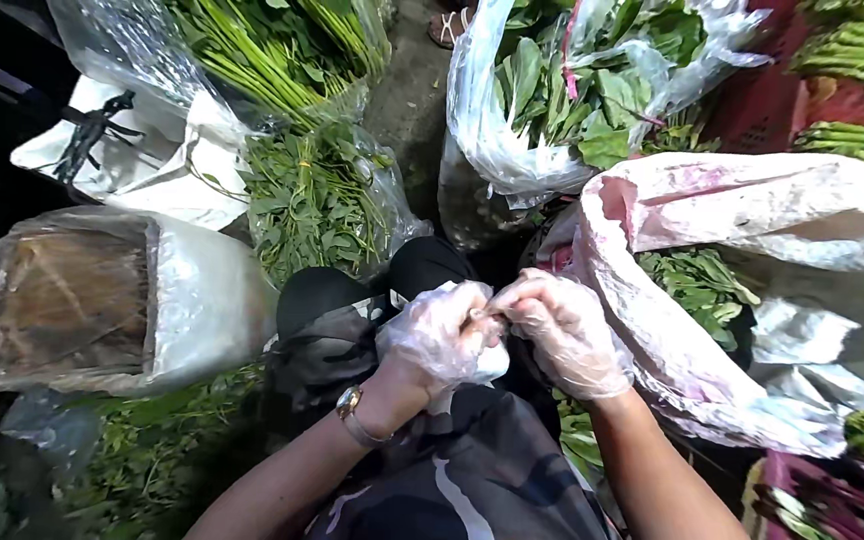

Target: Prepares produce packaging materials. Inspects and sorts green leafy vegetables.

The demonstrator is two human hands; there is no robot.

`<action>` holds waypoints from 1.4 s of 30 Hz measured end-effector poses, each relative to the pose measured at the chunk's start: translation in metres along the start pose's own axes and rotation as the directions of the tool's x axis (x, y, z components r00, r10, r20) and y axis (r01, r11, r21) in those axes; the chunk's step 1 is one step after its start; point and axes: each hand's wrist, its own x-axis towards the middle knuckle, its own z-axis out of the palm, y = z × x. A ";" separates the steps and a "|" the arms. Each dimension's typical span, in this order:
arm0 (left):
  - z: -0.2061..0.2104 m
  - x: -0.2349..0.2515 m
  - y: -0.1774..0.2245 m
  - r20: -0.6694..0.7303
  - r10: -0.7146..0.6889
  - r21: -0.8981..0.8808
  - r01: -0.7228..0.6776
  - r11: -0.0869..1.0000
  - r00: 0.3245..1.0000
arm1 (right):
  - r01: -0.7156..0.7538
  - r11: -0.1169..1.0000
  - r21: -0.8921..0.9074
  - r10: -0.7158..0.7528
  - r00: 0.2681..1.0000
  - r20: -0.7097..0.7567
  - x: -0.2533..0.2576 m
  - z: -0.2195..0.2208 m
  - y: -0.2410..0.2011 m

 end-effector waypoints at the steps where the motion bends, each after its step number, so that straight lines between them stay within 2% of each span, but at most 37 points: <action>1: 0.003 -0.003 -0.008 -0.069 0.055 -0.055 -0.058 0.997 0.996 | -0.023 0.999 0.036 0.023 1.000 0.001 -0.005 -0.003 0.002; 3: 0.011 -0.010 -0.018 -0.205 0.168 -0.059 -0.184 0.981 0.964 | -0.065 0.996 0.065 0.061 0.996 0.059 -0.016 -0.003 0.005; 5: 0.016 -0.021 -0.023 -0.283 0.274 0.056 -0.269 0.961 0.919 | -0.016 0.999 0.029 0.013 0.997 0.081 -0.024 0.005 0.007; 10: 0.026 -0.041 -0.027 -0.322 0.494 0.252 -0.430 0.867 0.808 | 0.142 0.980 -0.140 -0.134 0.989 0.067 -0.032 0.008 0.006; 12: 0.029 -0.043 -0.029 -0.320 0.545 0.348 -0.438 0.829 0.775 | 0.187 0.966 -0.180 -0.173 0.981 0.090 -0.031 0.007 0.006; 14: 0.030 -0.043 -0.029 -0.331 0.573 0.431 -0.421 0.798 0.749 | 0.210 0.970 -0.118 -0.198 0.974 0.110 -0.029 0.009 0.007; 16: 0.030 -0.041 -0.028 -0.345 0.601 0.472 -0.420 0.775 0.721 | 0.208 0.976 -0.063 -0.202 0.975 0.091 -0.028 0.014 0.009; 20: 0.033 -0.042 -0.030 -0.390 0.616 0.493 -0.409 0.768 0.685 | 0.163 0.981 -0.101 -0.159 0.986 0.042 -0.028 0.021 0.006; 24: 0.033 -0.048 -0.028 -0.419 0.580 0.589 -0.276 0.759 0.699 | 0.032 0.998 -0.056 -0.032 0.999 0.015 -0.031 0.025 -0.001; 27: 0.032 -0.051 -0.026 -0.423 0.534 0.531 -0.277 0.801 0.732 | -0.047 0.999 0.004 0.048 0.998 -0.043 -0.035 0.030 -0.005; 29: 0.031 -0.053 -0.023 -0.432 0.451 0.424 -0.265 0.866 0.781 | -0.009 0.996 -0.083 0.003 0.997 -0.071 -0.038 0.033 -0.006; 31: 0.029 -0.053 -0.022 -0.431 0.337 0.279 -0.232 0.932 0.837 | 0.064 0.957 -0.285 -0.072 0.997 -0.018 -0.040 0.031 -0.009; 33: 0.027 -0.052 -0.025 -0.400 0.230 0.112 -0.202 0.973 0.887 | 0.078 0.908 -0.412 -0.061 0.997 0.056 -0.042 0.029 -0.012; 35: 0.028 -0.050 -0.027 -0.379 0.188 0.031 -0.191 0.981 0.906 | 0.058 0.883 -0.465 -0.040 0.998 0.049 -0.042 0.028 -0.015; 38: 0.028 -0.048 -0.023 -0.371 0.303 0.201 -0.242 0.949 0.878 | -0.013 0.884 -0.468 0.019 1.000 0.007 -0.039 0.027 -0.020; 42: 0.028 -0.044 -0.023 -0.368 0.476 0.475 -0.279 0.835 0.799 | -0.060 0.916 -0.397 0.100 0.992 0.080 -0.034 0.021 -0.020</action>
